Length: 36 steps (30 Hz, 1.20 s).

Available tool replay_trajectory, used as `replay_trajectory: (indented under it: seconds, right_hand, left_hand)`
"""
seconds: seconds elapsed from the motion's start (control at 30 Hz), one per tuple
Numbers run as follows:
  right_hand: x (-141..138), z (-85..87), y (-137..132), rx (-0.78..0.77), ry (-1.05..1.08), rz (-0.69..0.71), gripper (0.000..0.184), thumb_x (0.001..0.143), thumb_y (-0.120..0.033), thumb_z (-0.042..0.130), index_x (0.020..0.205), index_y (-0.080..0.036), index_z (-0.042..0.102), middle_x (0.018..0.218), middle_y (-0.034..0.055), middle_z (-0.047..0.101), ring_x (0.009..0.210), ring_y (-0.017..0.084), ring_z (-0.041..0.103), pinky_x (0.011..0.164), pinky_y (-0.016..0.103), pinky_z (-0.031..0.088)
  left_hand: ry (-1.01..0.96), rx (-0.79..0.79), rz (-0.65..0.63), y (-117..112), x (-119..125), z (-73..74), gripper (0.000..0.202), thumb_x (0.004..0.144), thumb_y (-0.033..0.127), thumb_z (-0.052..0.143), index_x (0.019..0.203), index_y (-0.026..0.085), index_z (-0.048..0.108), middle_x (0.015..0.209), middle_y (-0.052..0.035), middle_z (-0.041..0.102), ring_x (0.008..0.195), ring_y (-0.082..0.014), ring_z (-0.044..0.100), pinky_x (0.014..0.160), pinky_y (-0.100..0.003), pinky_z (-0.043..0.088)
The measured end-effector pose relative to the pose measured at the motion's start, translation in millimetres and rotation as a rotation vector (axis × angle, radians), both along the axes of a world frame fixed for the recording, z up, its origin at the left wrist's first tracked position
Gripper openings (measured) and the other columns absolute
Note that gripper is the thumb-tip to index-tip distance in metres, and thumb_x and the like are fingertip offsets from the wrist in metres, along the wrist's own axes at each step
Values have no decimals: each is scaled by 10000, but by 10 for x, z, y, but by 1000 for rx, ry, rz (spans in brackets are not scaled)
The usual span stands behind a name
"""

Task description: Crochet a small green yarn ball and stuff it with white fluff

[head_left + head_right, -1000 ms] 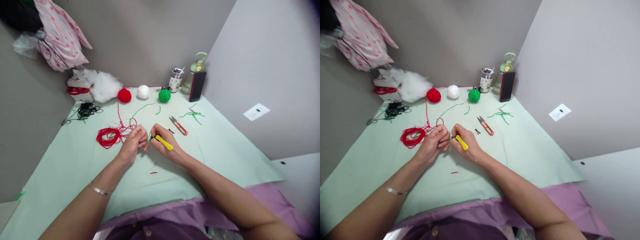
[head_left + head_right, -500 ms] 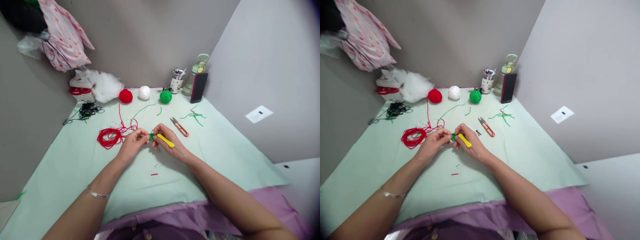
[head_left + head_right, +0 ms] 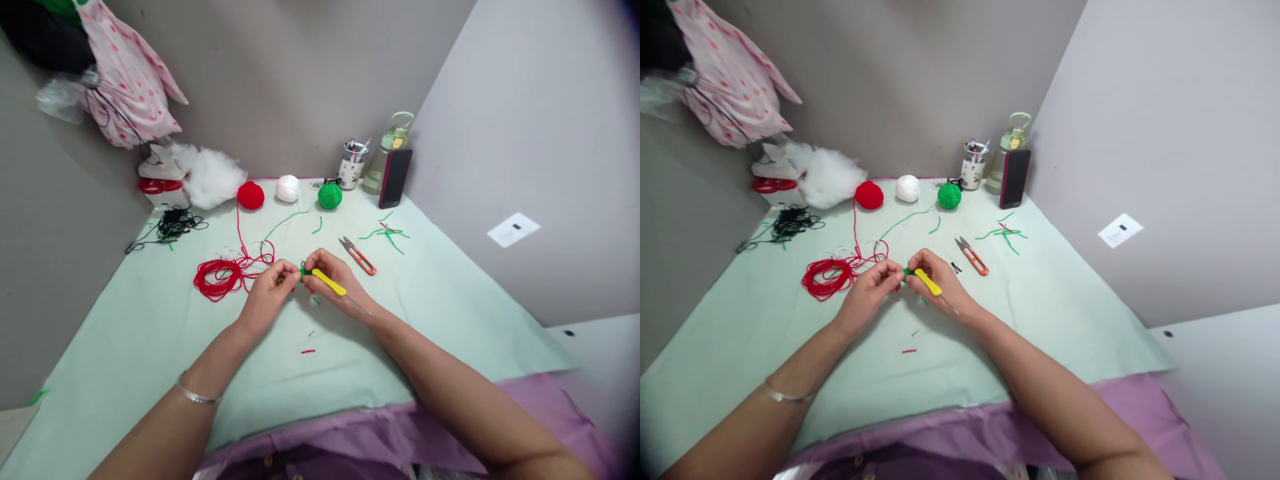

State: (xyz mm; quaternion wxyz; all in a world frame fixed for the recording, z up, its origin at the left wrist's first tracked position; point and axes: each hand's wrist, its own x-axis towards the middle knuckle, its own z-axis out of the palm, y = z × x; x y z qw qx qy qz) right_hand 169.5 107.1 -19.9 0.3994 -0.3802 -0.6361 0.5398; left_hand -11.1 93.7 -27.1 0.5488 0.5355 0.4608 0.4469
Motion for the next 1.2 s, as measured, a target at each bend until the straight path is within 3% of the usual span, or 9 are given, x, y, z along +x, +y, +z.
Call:
replay_trajectory:
  seconds: [0.13, 0.27, 0.4, 0.6, 0.73, 0.87, 1.07, 1.2]
  right_hand:
    - [-9, -31, 16, 68, -56, -79, 204, 823, -284, 679, 892, -223, 498, 710, -41, 543, 618, 132, 498, 584, 261, 388]
    - [-17, -30, 9, 105, -137, -111, 180, 823, -289, 649, 882, -220, 494, 708, -48, 504, 598, 122, 440, 571, 257, 347]
    - [-1, -59, 31, 79, -147, -76, 205, 832, -323, 664, 891, -218, 499, 707, -37, 547, 613, 132, 475, 594, 266, 372]
    - [9, -38, 41, 105, -190, -79, 192, 812, -300, 673, 855, -221, 503, 670, -52, 533, 589, 122, 448, 572, 251, 353]
    - [-36, -67, 28, 89, -201, -66, 155, 816, -265, 637, 832, -224, 489, 643, -58, 530, 545, 108, 413, 521, 231, 329]
    - [-65, -124, 18, 99, -175, -58, 173, 820, -290, 651, 861, -222, 498, 673, -45, 557, 588, 115, 449, 543, 228, 352]
    - [-68, -155, 20, 43, -135, -8, 180, 846, -297, 645, 887, -227, 484, 691, -43, 573, 580, 121, 480, 544, 235, 353]
    - [-99, -120, 19, 69, -154, -9, 176, 803, -269, 658, 855, -223, 496, 669, -56, 539, 574, 113, 438, 542, 226, 321]
  left_hand:
    - [113, 71, 12, -25, 19, 1, 24, 865, 215, 651, 881, 232, 647, 647, 54, 533, 627, -167, 459, 617, -273, 316]
    - [170, 130, -30, -6, 7, -22, 240, 830, 174, 680, 626, 219, 562, 637, 39, 477, 637, -174, 402, 625, -288, 271]
    - [154, 126, -29, 19, -38, -34, 257, 826, 189, 695, 599, 219, 578, 635, 27, 488, 661, -187, 417, 641, -288, 278]
    - [-25, -21, 30, 29, -89, 23, 183, 812, 295, 741, 666, 197, 692, 620, 22, 515, 595, -145, 400, 565, -245, 297]
    - [-266, -169, 26, 32, -32, 36, 265, 804, 397, 729, 711, 178, 613, 689, 3, 576, 520, -91, 387, 493, -209, 323]
    - [-432, -251, 15, 22, 51, 24, 290, 792, 369, 730, 701, 167, 544, 812, -39, 644, 488, -46, 389, 457, -188, 335]
    - [-473, -255, 15, -7, 77, 15, 229, 801, 303, 723, 712, 155, 573, 795, -14, 640, 474, -31, 423, 448, -170, 330]
    - [-461, -267, -14, -7, 67, 20, 280, 793, 340, 720, 689, 167, 526, 721, 24, 575, 423, -17, 345, 405, -168, 271]
